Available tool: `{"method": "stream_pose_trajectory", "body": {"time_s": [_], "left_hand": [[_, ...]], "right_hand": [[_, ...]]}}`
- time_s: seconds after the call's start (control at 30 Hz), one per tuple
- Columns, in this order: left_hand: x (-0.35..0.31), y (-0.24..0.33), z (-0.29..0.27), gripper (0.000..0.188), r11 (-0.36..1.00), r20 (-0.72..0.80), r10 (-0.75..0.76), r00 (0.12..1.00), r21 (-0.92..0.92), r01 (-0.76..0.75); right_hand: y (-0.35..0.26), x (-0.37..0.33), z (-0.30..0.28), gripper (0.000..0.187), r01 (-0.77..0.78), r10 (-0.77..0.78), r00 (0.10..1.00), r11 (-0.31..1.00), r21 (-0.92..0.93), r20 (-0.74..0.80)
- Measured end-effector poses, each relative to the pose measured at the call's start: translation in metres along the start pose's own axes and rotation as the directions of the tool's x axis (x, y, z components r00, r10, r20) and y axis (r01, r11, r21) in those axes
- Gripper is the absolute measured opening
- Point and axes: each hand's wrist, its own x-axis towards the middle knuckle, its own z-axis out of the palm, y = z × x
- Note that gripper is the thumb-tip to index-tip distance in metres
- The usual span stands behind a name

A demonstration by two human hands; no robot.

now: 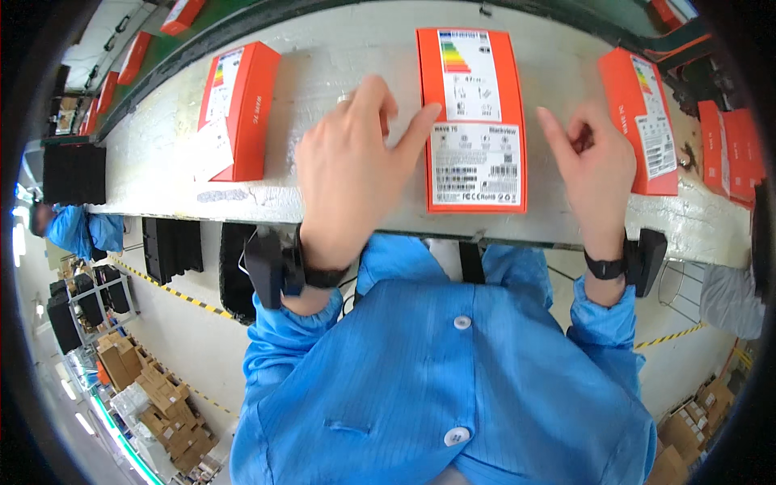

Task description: Applying stickers and energy labels to red product boxes on a conveyor belt.

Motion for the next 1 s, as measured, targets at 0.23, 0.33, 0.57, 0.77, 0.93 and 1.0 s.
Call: {"method": "stream_pose_trajectory", "body": {"time_s": [0.23,0.33,0.57,0.77,0.93,1.0], "left_hand": [[0.062,-0.029,0.041,0.056,0.663,0.109,0.108,0.988,-0.748,0.010],[0.025,-0.024,0.023,0.048,0.698,0.145,-0.151,0.978,-0.685,0.210],[-0.034,-0.013,0.003,0.026,0.761,0.107,-0.143,0.984,-0.624,0.178],[-0.046,-0.039,-0.014,0.014,0.721,0.060,-0.261,0.964,-0.651,0.236],[-0.025,-0.032,-0.009,0.020,0.773,0.115,-0.185,0.976,-0.597,0.217],[-0.012,-0.022,-0.007,0.026,0.773,0.119,-0.086,0.989,-0.619,0.142]], "right_hand": [[-0.056,-0.021,-0.004,0.072,0.447,-0.434,0.865,0.895,0.008,0.253],[-0.015,-0.008,-0.030,0.081,0.235,-0.097,0.935,0.890,-0.391,0.342],[-0.018,0.024,-0.034,0.091,0.665,-0.506,0.608,0.745,-0.044,0.612],[0.057,0.156,-0.068,0.090,0.711,-0.643,0.641,0.704,-0.007,0.418],[0.124,0.285,-0.090,0.090,0.491,-0.418,0.871,0.728,-0.479,0.257],[0.140,0.292,-0.092,0.076,0.305,-0.297,0.947,0.714,-0.630,0.121]]}}
